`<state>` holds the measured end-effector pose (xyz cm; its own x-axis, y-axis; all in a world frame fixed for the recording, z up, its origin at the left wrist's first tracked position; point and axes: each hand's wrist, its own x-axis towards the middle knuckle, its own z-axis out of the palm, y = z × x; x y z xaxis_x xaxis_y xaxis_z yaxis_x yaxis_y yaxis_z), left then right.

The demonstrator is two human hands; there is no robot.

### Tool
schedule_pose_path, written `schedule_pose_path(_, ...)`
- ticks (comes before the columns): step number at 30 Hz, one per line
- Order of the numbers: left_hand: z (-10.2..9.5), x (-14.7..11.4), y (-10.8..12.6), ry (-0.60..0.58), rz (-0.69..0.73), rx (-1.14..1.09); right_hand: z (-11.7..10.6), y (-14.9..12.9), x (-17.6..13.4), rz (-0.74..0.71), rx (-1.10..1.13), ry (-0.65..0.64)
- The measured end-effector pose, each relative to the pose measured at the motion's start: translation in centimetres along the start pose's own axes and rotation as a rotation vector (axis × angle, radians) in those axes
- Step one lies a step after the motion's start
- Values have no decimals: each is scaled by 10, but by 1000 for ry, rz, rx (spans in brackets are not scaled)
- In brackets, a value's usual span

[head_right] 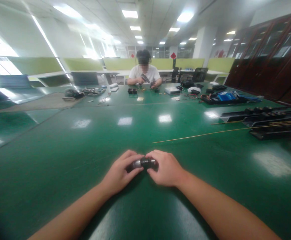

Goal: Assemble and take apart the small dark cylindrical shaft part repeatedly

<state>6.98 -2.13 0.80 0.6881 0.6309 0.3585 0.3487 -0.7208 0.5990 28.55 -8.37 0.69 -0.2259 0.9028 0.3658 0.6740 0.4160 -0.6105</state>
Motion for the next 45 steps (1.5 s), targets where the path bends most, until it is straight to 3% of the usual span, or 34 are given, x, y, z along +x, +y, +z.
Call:
schedule_pose_path(9,3,0,-6,30,-59,31,4,6,1,26,-26,62)
schedule_pose_path(27,3,1,-4,-24,-4,3,7,5,1,-52,-42,38)
schedule_pose_path(45,4,1,-2,26,-15,78,8,9,2,-77,-28,2)
